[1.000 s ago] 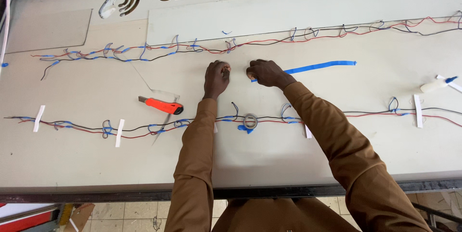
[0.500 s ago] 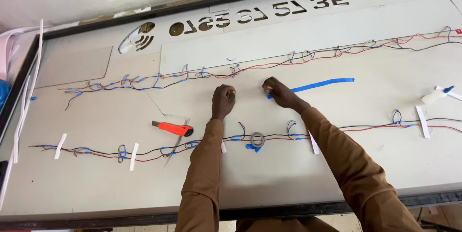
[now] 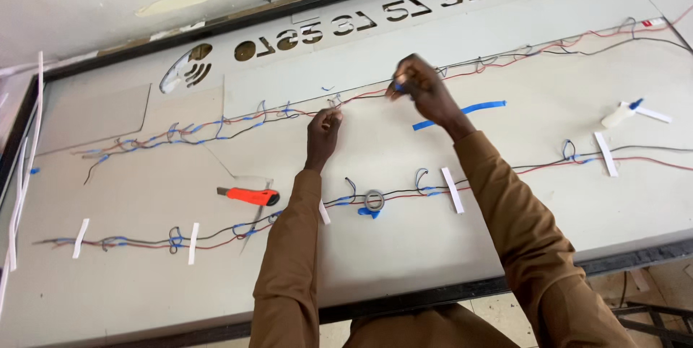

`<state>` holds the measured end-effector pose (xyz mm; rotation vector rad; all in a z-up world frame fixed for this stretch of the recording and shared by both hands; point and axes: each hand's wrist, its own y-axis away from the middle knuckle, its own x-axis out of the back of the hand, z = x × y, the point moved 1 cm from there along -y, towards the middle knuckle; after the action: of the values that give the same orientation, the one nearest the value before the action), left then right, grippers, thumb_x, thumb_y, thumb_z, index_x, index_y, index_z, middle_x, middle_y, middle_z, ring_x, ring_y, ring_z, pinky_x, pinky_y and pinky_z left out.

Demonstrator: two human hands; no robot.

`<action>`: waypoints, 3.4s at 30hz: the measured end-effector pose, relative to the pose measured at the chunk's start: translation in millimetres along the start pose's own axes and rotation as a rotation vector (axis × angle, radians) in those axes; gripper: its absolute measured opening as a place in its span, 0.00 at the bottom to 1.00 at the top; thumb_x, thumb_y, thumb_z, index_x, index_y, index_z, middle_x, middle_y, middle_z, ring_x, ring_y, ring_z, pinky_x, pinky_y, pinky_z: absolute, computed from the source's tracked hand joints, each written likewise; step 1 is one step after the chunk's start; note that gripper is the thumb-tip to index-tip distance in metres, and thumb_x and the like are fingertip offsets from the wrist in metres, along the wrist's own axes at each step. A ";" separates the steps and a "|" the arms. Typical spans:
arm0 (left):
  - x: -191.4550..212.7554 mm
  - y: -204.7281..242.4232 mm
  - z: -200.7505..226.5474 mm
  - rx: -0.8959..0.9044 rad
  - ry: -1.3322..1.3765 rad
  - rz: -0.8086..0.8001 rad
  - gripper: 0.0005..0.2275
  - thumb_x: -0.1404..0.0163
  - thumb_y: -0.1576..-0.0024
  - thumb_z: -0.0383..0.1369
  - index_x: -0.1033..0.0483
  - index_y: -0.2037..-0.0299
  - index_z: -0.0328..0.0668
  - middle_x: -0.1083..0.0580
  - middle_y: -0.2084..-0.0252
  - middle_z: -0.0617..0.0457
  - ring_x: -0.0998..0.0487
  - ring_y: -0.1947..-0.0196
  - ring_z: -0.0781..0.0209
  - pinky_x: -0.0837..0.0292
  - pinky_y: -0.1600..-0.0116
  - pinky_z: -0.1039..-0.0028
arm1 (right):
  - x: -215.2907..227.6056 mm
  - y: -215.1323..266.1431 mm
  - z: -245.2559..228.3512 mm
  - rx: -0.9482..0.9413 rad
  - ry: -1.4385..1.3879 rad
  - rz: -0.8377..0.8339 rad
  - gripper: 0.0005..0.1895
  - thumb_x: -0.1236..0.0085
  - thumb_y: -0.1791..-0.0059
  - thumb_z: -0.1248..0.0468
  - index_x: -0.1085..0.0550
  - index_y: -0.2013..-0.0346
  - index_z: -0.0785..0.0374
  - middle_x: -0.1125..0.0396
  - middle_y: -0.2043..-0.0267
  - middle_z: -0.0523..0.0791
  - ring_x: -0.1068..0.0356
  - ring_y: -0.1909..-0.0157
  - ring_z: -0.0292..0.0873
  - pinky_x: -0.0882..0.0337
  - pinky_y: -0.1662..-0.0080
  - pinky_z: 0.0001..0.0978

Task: The person secures a bundle of multicolored wires to a white board using blue tape. They repeatedly tear off pieces of tape and press them over the wires to hold them in place.

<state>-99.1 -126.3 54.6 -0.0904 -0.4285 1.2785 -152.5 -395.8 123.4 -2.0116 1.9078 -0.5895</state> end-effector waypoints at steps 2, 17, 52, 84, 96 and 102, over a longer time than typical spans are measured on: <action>-10.3 -1.3 21.1 -0.066 0.083 -0.039 0.13 0.44 0.27 0.41 0.17 0.41 0.42 0.22 0.56 0.49 0.19 0.52 0.59 0.23 0.45 0.65 | -17.4 10.3 7.0 -0.054 -0.229 -0.005 0.12 0.50 0.36 0.73 0.35 0.38 0.61 0.25 0.59 0.50 0.17 0.56 0.48 0.17 0.58 0.36; -21.1 42.1 39.6 -0.113 0.374 -0.267 0.11 0.33 0.36 0.27 0.14 0.44 0.37 0.23 0.50 0.55 0.18 0.52 0.68 0.19 0.52 0.82 | -104.2 74.2 35.3 -0.404 -0.811 0.061 0.12 0.43 0.37 0.68 0.34 0.42 0.56 0.27 0.64 0.49 0.23 0.74 0.43 0.22 0.71 0.32; 118.4 -63.3 -74.9 -0.238 -0.846 -0.300 0.09 0.39 0.36 0.31 0.15 0.51 0.33 0.29 0.46 0.46 0.27 0.40 0.40 0.26 0.38 0.50 | -273.3 20.5 71.9 -0.665 -0.273 0.374 0.15 0.38 0.38 0.60 0.22 0.48 0.72 0.19 0.59 0.53 0.15 0.57 0.44 0.13 0.54 0.33; 140.0 -77.4 -93.3 -0.104 -0.091 -0.208 0.15 0.46 0.32 0.27 0.20 0.37 0.49 0.22 0.57 0.51 0.23 0.47 0.51 0.27 0.33 0.56 | -282.7 -91.2 131.2 -0.773 -0.522 0.637 0.05 0.39 0.42 0.69 0.23 0.51 0.65 0.21 0.67 0.52 0.15 0.67 0.46 0.09 0.61 0.40; 139.6 -76.9 -96.5 -0.178 -0.029 -0.188 0.11 0.45 0.33 0.26 0.11 0.47 0.52 0.19 0.61 0.50 0.21 0.50 0.47 0.28 0.33 0.56 | -286.8 -83.8 129.5 -0.724 -0.472 0.592 0.08 0.36 0.42 0.67 0.19 0.49 0.69 0.20 0.66 0.53 0.15 0.68 0.46 0.10 0.63 0.40; 137.1 -74.6 -104.4 -0.317 -0.113 -0.211 0.09 0.44 0.34 0.23 0.12 0.54 0.51 0.22 0.64 0.53 0.23 0.53 0.50 0.31 0.34 0.60 | -282.2 -74.8 120.2 -0.818 -0.437 0.580 0.07 0.37 0.43 0.67 0.20 0.60 0.70 0.22 0.72 0.52 0.17 0.73 0.47 0.12 0.70 0.39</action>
<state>36.3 -1.8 16.8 -0.2349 -0.7179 1.0038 -36.9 -116.8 31.6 -1.5748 2.4616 0.8240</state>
